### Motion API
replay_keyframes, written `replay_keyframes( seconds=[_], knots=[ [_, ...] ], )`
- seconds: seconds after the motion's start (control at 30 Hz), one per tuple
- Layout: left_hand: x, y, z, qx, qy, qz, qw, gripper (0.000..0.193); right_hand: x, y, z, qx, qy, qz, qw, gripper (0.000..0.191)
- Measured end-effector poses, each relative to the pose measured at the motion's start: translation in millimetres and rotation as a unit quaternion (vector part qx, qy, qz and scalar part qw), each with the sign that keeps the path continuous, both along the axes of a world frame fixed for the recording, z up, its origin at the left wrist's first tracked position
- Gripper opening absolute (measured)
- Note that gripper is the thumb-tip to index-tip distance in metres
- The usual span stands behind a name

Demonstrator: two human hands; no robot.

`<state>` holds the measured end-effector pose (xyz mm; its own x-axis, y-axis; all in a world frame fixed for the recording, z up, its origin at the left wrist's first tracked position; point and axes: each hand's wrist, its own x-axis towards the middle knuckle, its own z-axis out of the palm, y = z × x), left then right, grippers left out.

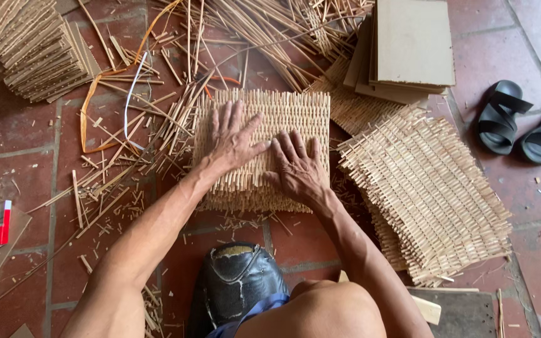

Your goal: The person sits on a tiled floor and assembles small bamboo mats by applying glue to cardboard and pressing woven bamboo strips onto it. They use a paint roller to spread glue and a wooden block to press the strips, then stack the finished mats.

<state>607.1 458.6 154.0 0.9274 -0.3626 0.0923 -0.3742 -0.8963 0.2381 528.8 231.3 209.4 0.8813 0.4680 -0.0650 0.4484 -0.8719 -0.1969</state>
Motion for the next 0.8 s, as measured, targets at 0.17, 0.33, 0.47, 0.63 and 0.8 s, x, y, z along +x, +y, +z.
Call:
replay_keyframes(
  seconds=[0.17,0.33,0.47,0.63,0.8],
  knots=[
    [-1,1,-4,-0.009,-0.008,-0.009,1.000,0.091,-19,4,7,-0.014,-0.005,-0.005,1.000,0.106],
    [-7,2,-4,-0.031,-0.017,-0.039,0.999,0.095,-16,-20,32,0.236,0.124,-0.048,0.963,0.079],
    [-11,1,1,-0.028,-0.004,-0.043,0.999,0.098,-43,-103,47,0.459,0.041,-0.185,0.868,0.046],
    [-15,-2,37,-0.050,0.046,-0.032,0.997,0.104,-190,-276,90,0.345,0.104,-0.382,0.851,0.040],
    [-45,-4,92,-0.051,-0.015,0.012,0.999,0.100,-369,-358,95,0.256,0.142,-0.548,0.783,0.038]
  ],
)
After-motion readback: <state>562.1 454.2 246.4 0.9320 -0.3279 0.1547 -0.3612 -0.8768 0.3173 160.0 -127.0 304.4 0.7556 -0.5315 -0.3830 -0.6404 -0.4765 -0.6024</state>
